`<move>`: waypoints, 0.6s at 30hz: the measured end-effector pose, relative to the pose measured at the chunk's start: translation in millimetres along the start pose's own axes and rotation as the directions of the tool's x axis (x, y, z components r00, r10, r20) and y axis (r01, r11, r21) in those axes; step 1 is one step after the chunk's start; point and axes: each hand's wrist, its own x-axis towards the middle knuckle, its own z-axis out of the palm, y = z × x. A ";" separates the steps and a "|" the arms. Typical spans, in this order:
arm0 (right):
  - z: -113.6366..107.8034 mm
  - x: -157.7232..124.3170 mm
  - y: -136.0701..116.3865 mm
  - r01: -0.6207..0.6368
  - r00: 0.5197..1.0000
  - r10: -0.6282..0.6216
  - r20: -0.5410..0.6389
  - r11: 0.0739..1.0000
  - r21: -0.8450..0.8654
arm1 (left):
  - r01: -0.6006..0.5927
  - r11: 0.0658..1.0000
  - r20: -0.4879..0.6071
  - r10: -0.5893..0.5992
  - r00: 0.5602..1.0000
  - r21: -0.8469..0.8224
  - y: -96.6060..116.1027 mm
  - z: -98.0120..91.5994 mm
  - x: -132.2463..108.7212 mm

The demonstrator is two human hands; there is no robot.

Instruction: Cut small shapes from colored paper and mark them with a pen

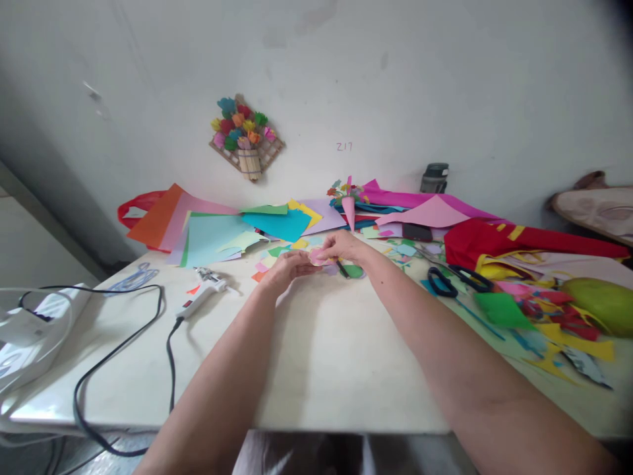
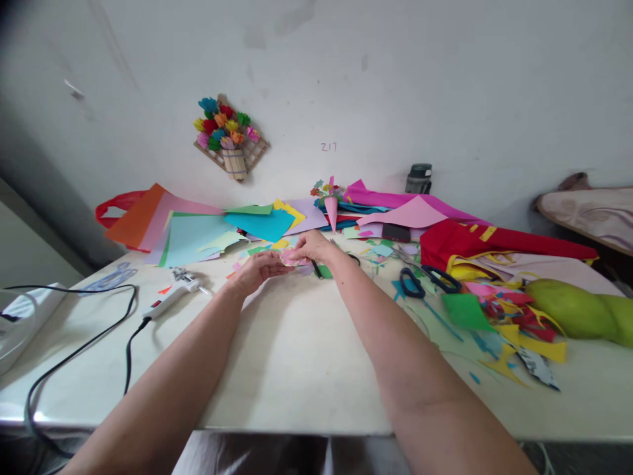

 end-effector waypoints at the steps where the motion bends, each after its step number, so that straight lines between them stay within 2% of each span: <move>1: 0.4 0.8 0.8 0.003 1.000 -0.003 0.001 1.000 -0.002 | -0.005 1.000 -0.010 0.005 1.000 0.003 0.4 0.8 -0.2; 5: 1.6 1.6 1.8 -0.002 1.000 0.002 0.026 1.000 0.019 | -0.024 0.997 -0.079 0.030 0.996 0.076 0.1 4.2 -0.8; 10: -4.3 -3.0 -2.8 -0.029 0.997 0.020 0.076 0.992 0.123 | -0.053 0.995 -0.086 0.060 0.994 0.079 -0.5 6.1 -0.2; 18: -11.0 -2.4 -1.8 -0.051 0.992 0.046 0.116 0.998 0.037 | -0.062 0.992 -0.105 0.074 0.992 0.107 0.2 5.7 0.0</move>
